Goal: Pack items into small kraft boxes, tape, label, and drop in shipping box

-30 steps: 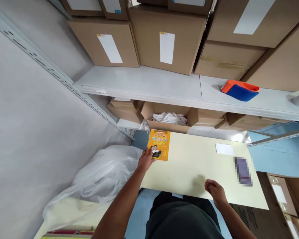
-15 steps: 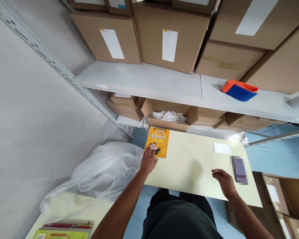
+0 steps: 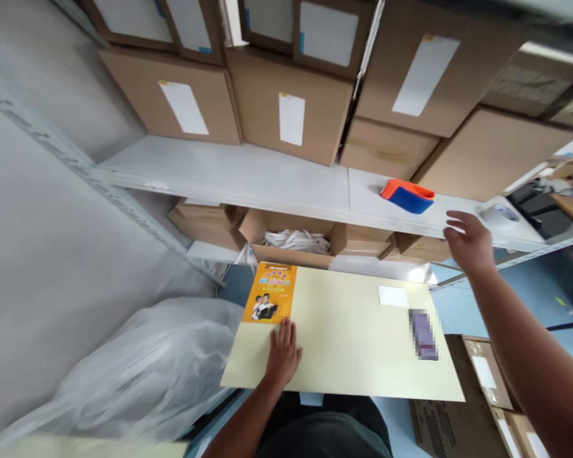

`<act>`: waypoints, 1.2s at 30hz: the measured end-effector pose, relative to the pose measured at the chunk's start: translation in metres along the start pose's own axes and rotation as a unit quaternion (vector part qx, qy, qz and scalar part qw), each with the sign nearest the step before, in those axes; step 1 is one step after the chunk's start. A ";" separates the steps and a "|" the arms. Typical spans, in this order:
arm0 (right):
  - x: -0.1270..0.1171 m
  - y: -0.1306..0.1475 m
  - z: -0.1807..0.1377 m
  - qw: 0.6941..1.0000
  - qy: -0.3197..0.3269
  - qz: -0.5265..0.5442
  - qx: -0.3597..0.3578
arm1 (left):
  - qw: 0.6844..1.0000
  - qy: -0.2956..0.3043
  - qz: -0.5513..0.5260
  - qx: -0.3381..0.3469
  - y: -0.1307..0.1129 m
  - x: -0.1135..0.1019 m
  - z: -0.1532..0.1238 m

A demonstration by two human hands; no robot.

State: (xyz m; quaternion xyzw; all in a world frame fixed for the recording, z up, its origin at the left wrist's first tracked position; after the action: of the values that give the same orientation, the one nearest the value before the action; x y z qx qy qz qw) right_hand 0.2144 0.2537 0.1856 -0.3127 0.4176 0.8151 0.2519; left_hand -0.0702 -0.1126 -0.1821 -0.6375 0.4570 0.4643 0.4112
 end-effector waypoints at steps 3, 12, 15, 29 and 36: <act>0.000 0.016 0.058 0.997 -0.005 -0.069 -0.031 | 0.999 -0.005 0.036 -0.007 -0.005 0.001 0.004; 0.075 -0.012 0.116 0.950 0.166 -0.266 -0.007 | 0.997 0.064 -0.009 -0.034 -0.028 -0.010 0.016; 0.080 -0.015 0.112 0.947 0.152 -0.281 0.040 | 0.998 0.055 -0.027 -0.027 -0.024 -0.008 0.017; 0.094 -0.038 -0.216 0.950 0.155 -0.179 0.205 | 0.988 0.117 0.068 0.071 -0.037 -0.003 0.044; 0.149 -0.076 -0.320 0.880 0.282 -0.216 0.317 | 0.978 0.082 0.154 0.113 -0.021 -0.020 0.043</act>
State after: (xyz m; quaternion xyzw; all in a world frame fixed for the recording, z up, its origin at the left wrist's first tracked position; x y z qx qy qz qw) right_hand 0.2606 0.0476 -0.1071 -0.5153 0.6289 0.4420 0.3790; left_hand -0.0621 -0.0622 -0.1711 -0.5450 0.6315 0.4132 0.3652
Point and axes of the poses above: each hand's wrist, its own z-axis towards the middle knuckle, its own x-axis out of the palm, y = z × x, the point moved 4 cm from there along z, towards the middle knuckle, and after that the axes turned 7 degrees about y, right-handed, at the moved point
